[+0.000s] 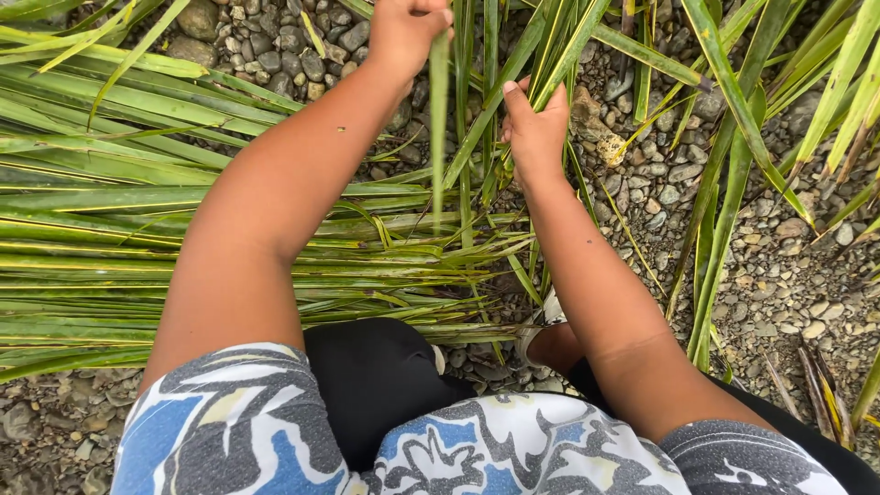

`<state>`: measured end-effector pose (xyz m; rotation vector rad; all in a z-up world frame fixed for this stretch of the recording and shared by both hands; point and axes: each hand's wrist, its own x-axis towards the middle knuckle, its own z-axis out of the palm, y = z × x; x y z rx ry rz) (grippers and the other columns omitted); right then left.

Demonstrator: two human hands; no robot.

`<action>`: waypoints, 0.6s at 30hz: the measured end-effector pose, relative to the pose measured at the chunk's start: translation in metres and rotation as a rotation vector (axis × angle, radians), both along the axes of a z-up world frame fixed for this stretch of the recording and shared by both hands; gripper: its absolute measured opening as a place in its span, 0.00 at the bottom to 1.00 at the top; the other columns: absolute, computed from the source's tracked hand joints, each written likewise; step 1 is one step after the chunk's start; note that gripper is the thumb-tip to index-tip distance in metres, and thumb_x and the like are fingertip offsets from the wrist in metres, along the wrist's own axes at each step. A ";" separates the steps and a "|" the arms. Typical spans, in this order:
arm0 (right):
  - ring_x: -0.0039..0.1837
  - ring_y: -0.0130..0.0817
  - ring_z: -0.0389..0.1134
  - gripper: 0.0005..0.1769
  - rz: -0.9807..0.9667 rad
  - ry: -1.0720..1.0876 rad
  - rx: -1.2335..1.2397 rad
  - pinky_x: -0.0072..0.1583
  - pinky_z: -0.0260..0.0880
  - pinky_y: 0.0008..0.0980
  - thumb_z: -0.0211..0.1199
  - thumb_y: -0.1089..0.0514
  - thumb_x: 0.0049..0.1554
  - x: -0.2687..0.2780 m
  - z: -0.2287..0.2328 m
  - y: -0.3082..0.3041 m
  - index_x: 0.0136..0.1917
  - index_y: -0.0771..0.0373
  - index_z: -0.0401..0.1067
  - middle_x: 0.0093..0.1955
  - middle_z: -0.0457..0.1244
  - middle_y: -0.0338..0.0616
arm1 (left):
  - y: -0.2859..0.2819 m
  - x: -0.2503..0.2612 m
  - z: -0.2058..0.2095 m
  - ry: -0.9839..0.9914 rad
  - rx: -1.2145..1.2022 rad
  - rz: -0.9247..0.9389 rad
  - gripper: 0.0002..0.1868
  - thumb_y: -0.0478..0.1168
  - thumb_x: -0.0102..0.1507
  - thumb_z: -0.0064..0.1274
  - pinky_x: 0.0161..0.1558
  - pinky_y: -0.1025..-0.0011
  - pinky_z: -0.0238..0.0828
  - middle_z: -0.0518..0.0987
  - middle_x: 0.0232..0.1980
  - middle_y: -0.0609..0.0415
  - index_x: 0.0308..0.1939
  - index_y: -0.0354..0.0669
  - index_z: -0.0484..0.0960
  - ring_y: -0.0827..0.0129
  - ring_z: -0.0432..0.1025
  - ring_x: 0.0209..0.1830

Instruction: Gathering and bundling long green leaves on a rocky surface

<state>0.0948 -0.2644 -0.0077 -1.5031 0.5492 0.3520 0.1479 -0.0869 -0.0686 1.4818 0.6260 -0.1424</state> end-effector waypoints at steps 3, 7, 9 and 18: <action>0.23 0.21 0.51 0.12 0.048 -0.097 0.015 0.25 0.54 0.21 0.60 0.61 0.53 -0.001 -0.004 0.000 0.46 0.57 0.58 0.42 0.60 0.37 | 0.018 -0.010 0.025 0.190 -0.036 0.047 0.18 0.29 0.59 0.46 0.24 0.83 0.74 0.74 0.35 0.54 0.51 0.43 0.61 0.77 0.70 0.23; 0.23 0.21 0.51 0.11 0.075 -0.111 0.021 0.25 0.55 0.21 0.60 0.62 0.53 0.002 0.001 0.003 0.44 0.57 0.58 0.40 0.61 0.38 | 0.052 -0.026 0.047 0.411 0.101 -0.254 0.11 0.29 0.61 0.36 0.13 0.82 0.62 0.72 0.28 0.56 0.40 0.51 0.69 0.76 0.63 0.14; 0.23 0.21 0.51 0.11 0.095 -0.098 -0.001 0.26 0.56 0.20 0.60 0.61 0.53 0.004 0.005 0.004 0.44 0.57 0.58 0.42 0.61 0.39 | 0.075 -0.042 0.034 0.436 0.283 -0.404 0.11 0.29 0.60 0.39 0.21 0.70 0.64 0.73 0.32 0.53 0.39 0.52 0.69 0.68 0.66 0.22; 0.30 0.20 0.61 0.33 0.160 0.018 -0.074 0.36 0.68 0.18 0.63 0.59 0.51 0.006 0.006 0.013 0.60 0.63 0.44 0.57 0.54 0.47 | 0.123 -0.118 0.057 0.625 1.035 -1.065 0.14 0.32 0.60 0.45 0.45 0.59 0.68 0.76 0.45 0.50 0.44 0.56 0.79 0.58 0.69 0.46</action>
